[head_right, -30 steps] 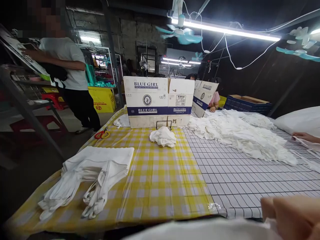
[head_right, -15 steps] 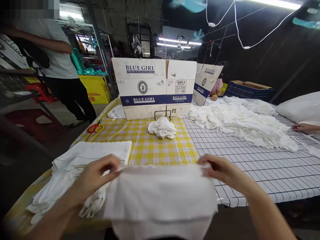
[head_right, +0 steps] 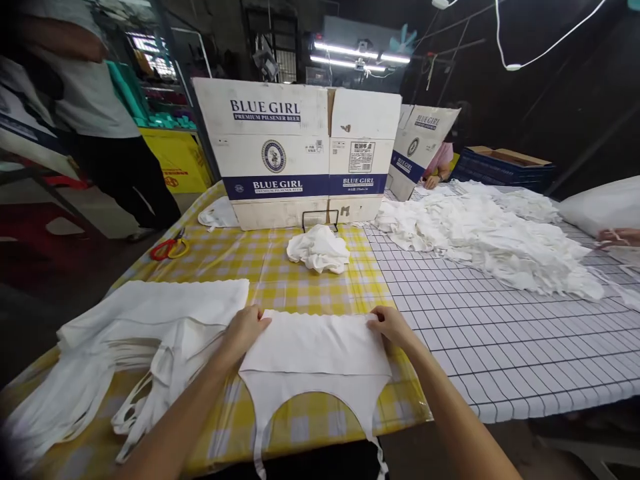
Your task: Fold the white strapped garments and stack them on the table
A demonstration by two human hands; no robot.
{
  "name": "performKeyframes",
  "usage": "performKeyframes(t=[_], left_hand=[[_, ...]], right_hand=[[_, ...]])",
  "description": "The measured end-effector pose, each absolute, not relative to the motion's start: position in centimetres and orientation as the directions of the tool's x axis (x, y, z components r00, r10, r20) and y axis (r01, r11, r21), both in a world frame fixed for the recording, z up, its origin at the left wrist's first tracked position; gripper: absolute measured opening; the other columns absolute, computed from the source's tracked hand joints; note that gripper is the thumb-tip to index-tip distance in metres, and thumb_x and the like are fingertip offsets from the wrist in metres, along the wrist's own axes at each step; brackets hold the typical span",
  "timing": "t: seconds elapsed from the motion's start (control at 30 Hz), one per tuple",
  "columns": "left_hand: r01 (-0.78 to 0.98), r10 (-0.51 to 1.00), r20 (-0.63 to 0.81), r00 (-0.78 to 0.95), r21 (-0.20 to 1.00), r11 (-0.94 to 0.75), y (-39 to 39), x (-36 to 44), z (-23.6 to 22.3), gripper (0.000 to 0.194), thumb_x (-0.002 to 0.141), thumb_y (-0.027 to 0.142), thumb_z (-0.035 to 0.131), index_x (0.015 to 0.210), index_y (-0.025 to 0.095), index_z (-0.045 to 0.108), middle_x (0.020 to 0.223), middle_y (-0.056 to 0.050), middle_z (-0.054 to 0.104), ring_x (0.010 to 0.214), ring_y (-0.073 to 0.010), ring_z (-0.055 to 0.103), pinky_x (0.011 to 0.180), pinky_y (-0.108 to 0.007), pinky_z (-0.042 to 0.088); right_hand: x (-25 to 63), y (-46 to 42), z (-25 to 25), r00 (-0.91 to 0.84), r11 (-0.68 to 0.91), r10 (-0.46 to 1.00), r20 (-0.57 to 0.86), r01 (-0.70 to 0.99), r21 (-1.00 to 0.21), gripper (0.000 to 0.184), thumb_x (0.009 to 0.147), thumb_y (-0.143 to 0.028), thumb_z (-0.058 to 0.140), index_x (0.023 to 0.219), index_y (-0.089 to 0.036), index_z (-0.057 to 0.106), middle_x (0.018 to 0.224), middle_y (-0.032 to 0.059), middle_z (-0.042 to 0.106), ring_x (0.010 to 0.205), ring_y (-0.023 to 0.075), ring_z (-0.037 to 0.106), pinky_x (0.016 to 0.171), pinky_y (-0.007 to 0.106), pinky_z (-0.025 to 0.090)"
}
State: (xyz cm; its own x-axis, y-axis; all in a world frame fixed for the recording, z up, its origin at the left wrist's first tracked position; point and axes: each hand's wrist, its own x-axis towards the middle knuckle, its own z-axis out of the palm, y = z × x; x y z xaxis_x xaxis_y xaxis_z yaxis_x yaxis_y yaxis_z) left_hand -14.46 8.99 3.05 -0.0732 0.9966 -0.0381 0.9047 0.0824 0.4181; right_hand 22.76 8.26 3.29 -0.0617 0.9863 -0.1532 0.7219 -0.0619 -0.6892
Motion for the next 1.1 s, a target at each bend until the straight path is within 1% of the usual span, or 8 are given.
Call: performKeyframes(t=[0.13, 0.33, 0.5, 0.6, 0.73, 0.87, 0.97, 1.1], left_hand=[[0.929, 0.997, -0.06, -0.055, 0.364, 0.073, 9.7, -14.3, 2.9, 0.014, 0.074, 0.027, 0.055, 0.063, 0.018, 0.055, 0.067, -0.004, 0.063, 0.067, -0.0179, 0.058, 0.058, -0.025, 0.034], [0.967, 0.998, 0.012, -0.067, 0.247, 0.062, 9.4, -14.1, 3.2, 0.014, 0.083, 0.023, 0.044, 0.08, 0.017, 0.056, 0.076, -0.008, 0.064, 0.07, -0.0212, 0.06, 0.059, -0.028, 0.038], [0.993, 0.969, 0.249, -0.004, 0.112, -0.024, 7.9, -12.7, 2.8, 0.033, 0.086, 0.018, 0.038, 0.117, 0.01, 0.049, 0.107, -0.016, 0.059, 0.096, -0.0261, 0.057, 0.078, -0.035, 0.044], [0.972, 0.93, 0.321, 0.178, 0.09, -0.217, 6.8, -12.1, 1.6, 0.048, 0.087, 0.029, 0.042, 0.133, 0.017, 0.037, 0.137, -0.013, 0.039, 0.126, -0.029, 0.035, 0.101, -0.043, 0.031], [0.911, 0.908, 0.203, 0.368, 0.118, -0.395, 5.7, -12.7, -0.3, 0.054, 0.088, 0.045, 0.037, 0.138, 0.027, 0.028, 0.148, -0.005, 0.019, 0.135, -0.0263, 0.018, 0.108, -0.047, 0.02], [0.934, 0.938, 0.119, 0.325, 0.117, -0.339, 5.1, -13.7, -0.6, 0.059, 0.088, 0.05, 0.034, 0.139, 0.023, 0.027, 0.149, -0.009, 0.015, 0.136, -0.027, 0.013, 0.107, -0.048, 0.018], [0.953, 0.956, 0.104, 0.273, 0.109, -0.284, 4.7, -13.1, 0.1, 0.06, 0.087, 0.047, 0.038, 0.139, 0.018, 0.029, 0.148, -0.012, 0.018, 0.136, -0.0279, 0.013, 0.108, -0.049, 0.016], [0.886, 0.904, 0.126, 0.408, 0.184, -0.426, 4.0, -9.3, 1.5, 0.056, 0.087, 0.032, 0.04, 0.139, 0.018, 0.026, 0.148, -0.009, 0.018, 0.136, -0.0233, 0.015, 0.11, -0.045, 0.015]], right_hand=[[23.2, 9.0, 2.9, -0.027, -0.05, 0.994, -0.102, 0.73, -0.682, 0.012, 0.066, -0.031, 0.056, 0.069, -0.019, 0.056, 0.062, -0.0031, 0.051, 0.058, 0.0125, 0.046, 0.053, 0.023, 0.034], [22.5, 11.0, 2.5, 0.043, -0.033, 0.999, 0.0, 0.775, -0.631, 0.019, 0.071, -0.036, 0.055, 0.08, -0.02, 0.058, 0.065, -0.0018, 0.054, 0.06, 0.0144, 0.049, 0.056, 0.026, 0.038], [21.2, 9.5, 3.0, 0.137, -0.019, 0.975, 0.174, 0.835, -0.55, 0.045, 0.084, -0.038, 0.042, 0.124, -0.017, 0.045, 0.116, 0.0125, 0.052, 0.102, 0.0254, 0.05, 0.083, 0.038, 0.04], [20.8, 6.8, 2.6, -0.039, 0.133, 0.965, 0.26, 0.926, -0.353, 0.053, 0.091, -0.039, 0.031, 0.14, -0.022, 0.024, 0.143, 0.0094, 0.029, 0.13, 0.0265, 0.025, 0.102, 0.044, 0.026], [21.3, 4.4, 1.0, -0.328, 0.325, 0.945, 0.017, 0.926, -0.19, 0.051, 0.093, -0.044, 0.024, 0.142, -0.035, 0.012, 0.149, -0.0039, 0.019, 0.136, 0.0216, 0.011, 0.107, 0.047, 0.014], [22.4, 3.2, 1.7, -0.209, 0.197, 0.978, -0.015, 0.941, -0.275, 0.051, 0.091, -0.043, 0.03, 0.14, -0.031, 0.022, 0.148, 0.0009, 0.022, 0.135, 0.0244, 0.016, 0.106, 0.05, 0.015], [22.9, -0.3, 4.8, -0.074, 0.055, 0.997, -0.017, 0.86, -0.508, 0.044, 0.089, -0.041, 0.035, 0.129, -0.023, 0.044, 0.13, 0.0099, 0.048, 0.12, 0.0262, 0.042, 0.097, 0.044, 0.034], [23.0, -8.0, 7.5, -0.427, -0.104, 0.805, -0.412, 0.581, -0.807, 0.035, 0.088, -0.04, 0.038, 0.085, -0.022, 0.068, 0.082, 0.004, 0.067, 0.079, 0.021, 0.061, 0.072, 0.03, 0.047]])
